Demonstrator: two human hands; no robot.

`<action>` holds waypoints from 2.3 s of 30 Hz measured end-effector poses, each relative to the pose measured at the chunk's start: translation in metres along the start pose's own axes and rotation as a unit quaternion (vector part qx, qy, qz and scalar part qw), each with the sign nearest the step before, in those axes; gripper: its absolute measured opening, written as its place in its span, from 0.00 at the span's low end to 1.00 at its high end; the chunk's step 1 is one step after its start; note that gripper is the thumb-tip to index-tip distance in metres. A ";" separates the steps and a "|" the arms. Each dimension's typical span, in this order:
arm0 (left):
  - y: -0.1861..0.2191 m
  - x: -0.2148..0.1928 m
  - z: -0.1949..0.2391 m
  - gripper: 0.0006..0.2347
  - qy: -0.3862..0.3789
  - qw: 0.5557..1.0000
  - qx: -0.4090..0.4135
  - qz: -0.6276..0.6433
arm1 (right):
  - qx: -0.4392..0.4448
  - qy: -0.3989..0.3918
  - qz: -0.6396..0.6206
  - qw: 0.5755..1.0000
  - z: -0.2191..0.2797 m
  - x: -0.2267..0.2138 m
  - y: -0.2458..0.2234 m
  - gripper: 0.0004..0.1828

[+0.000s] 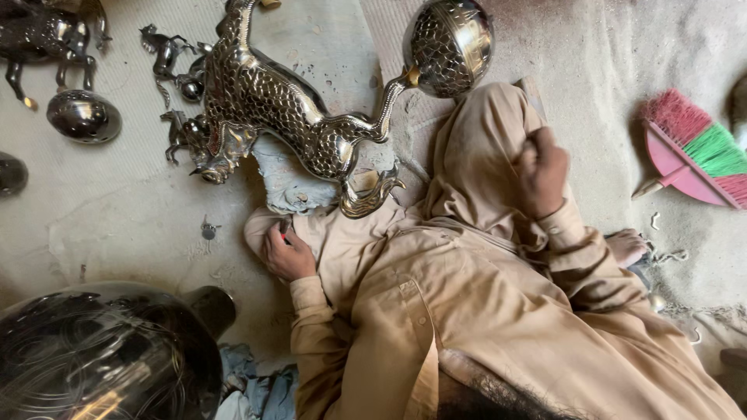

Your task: The person sits on the floor and uses a hammer and chisel to engrave a pattern onto a metal horse figurine. They repeatedly strike the chisel to create a textured design on the figurine's body and base.

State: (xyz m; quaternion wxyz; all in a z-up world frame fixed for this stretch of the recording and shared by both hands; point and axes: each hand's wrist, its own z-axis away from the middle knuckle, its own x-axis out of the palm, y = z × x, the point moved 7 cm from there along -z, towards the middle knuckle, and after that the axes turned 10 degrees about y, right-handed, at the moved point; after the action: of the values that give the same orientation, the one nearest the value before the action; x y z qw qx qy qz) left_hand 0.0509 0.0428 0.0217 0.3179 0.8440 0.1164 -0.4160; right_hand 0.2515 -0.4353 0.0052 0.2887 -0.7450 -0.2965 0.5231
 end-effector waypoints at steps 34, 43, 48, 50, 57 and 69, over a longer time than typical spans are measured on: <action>-0.009 0.009 -0.008 0.09 -0.034 0.999 -0.009 0.013 | 0.475 -0.093 -0.183 0.856 0.105 -0.030 0.070 0.18; -0.020 0.016 0.000 0.09 -0.022 0.998 -0.051 -0.010 | -0.041 -0.002 0.181 0.983 0.018 -0.035 -0.026 0.07; -0.032 0.011 0.010 0.10 0.001 0.995 -0.088 0.044 | -0.051 -0.081 0.049 0.994 -0.014 0.019 -0.071 0.03; -0.042 0.009 0.013 0.10 0.015 0.987 -0.128 0.095 | -0.050 -0.114 0.003 0.992 -0.010 0.030 -0.095 0.01; -0.074 0.013 0.001 0.10 0.081 0.893 -0.265 0.356 | -0.193 -0.104 -0.032 0.975 -0.004 0.045 -0.164 0.09; -0.076 0.025 -0.027 0.10 0.026 0.888 -0.255 0.383 | -0.063 -0.121 -0.015 0.991 0.021 0.042 -0.145 0.13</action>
State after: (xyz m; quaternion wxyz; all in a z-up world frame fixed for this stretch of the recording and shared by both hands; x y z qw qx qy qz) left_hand 0.0481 0.1164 -0.0187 0.6535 0.7234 -0.1057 -0.1962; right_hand 0.2227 -0.3059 0.0806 0.2112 -0.6887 -0.3725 0.5851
